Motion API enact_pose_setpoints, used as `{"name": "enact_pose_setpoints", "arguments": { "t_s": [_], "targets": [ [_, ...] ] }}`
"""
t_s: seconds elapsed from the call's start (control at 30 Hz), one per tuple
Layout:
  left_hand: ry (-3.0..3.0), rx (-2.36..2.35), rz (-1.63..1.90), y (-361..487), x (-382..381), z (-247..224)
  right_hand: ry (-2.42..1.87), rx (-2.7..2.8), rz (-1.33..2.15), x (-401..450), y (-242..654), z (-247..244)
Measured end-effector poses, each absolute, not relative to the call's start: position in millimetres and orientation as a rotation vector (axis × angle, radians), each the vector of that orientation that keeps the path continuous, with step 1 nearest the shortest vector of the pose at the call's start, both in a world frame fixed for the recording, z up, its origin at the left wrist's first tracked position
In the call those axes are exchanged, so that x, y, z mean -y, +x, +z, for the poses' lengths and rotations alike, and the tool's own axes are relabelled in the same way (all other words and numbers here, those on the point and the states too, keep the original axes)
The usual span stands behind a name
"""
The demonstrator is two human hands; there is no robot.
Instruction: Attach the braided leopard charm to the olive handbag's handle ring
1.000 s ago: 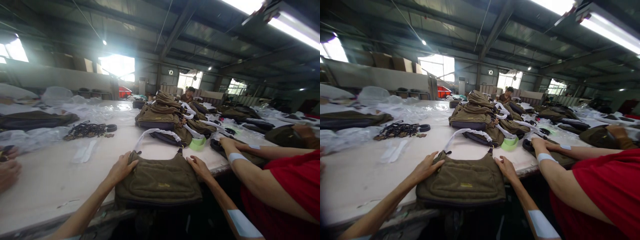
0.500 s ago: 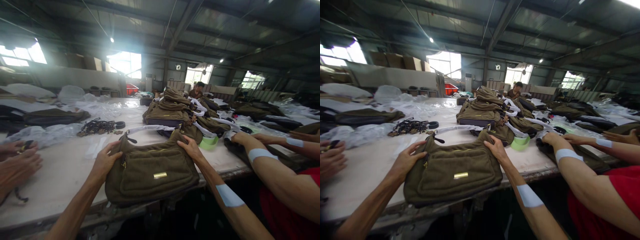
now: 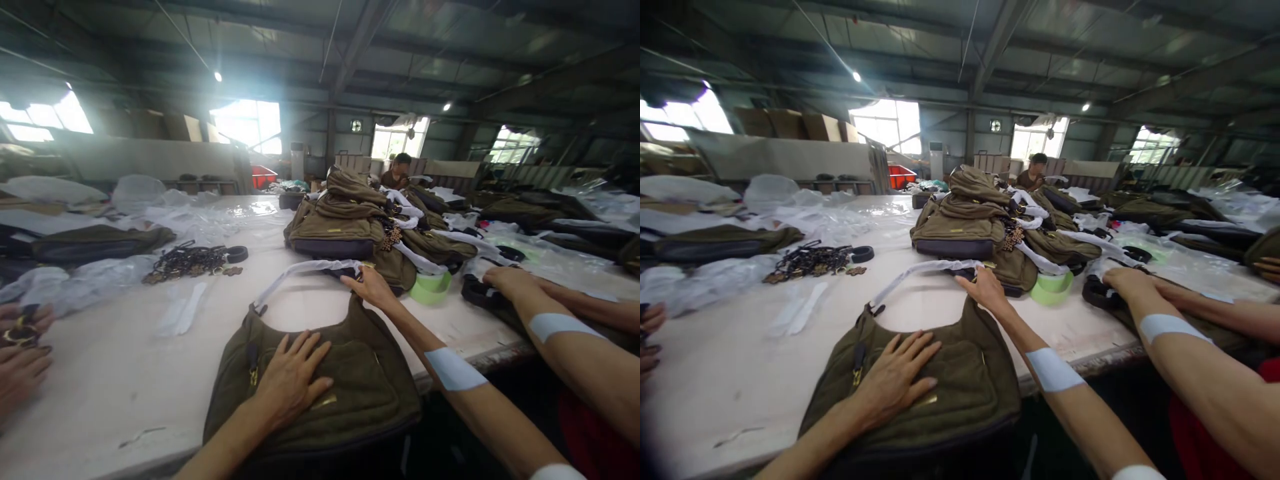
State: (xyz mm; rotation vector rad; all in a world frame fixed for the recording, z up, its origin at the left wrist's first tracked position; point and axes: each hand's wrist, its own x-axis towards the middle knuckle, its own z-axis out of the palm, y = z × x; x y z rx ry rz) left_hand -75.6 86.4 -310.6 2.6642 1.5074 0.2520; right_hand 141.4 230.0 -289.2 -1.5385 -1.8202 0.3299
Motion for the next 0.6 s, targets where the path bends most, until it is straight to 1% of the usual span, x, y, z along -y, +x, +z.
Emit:
{"name": "enact_pose_setpoints", "arguments": {
  "t_s": [0.07,0.17,0.23,0.33,0.43,0.5,0.6],
  "targets": [
    [2.686,-1.517,0.227,-74.5,-84.5,-326.1,-1.557,1.791,0.367,-244.5,133.4,-296.3],
    [2.689,-1.563,0.239,-77.7,-83.6,-330.4,-1.444,1.773,0.445,-255.3,114.3,-293.8],
    [2.687,-1.615,0.229,-80.1,-84.6,-324.3,-1.247,1.772,0.476,-259.3,100.1,-278.9],
    [2.67,-1.766,0.233,-86.7,-89.4,-312.1,-0.942,1.629,0.472,-273.3,83.4,-249.8],
    [2.667,-1.925,0.27,-96.1,-98.7,-305.9,-1.011,1.61,0.418,-296.9,74.7,-239.4],
    [2.657,-1.948,0.215,-100.6,-106.4,-308.2,-1.111,1.724,0.397,-308.1,72.3,-247.9],
    [2.613,-1.899,0.094,-101.9,-116.4,-315.9,-1.142,1.894,0.411,-302.7,72.8,-264.5]
  ]
}}
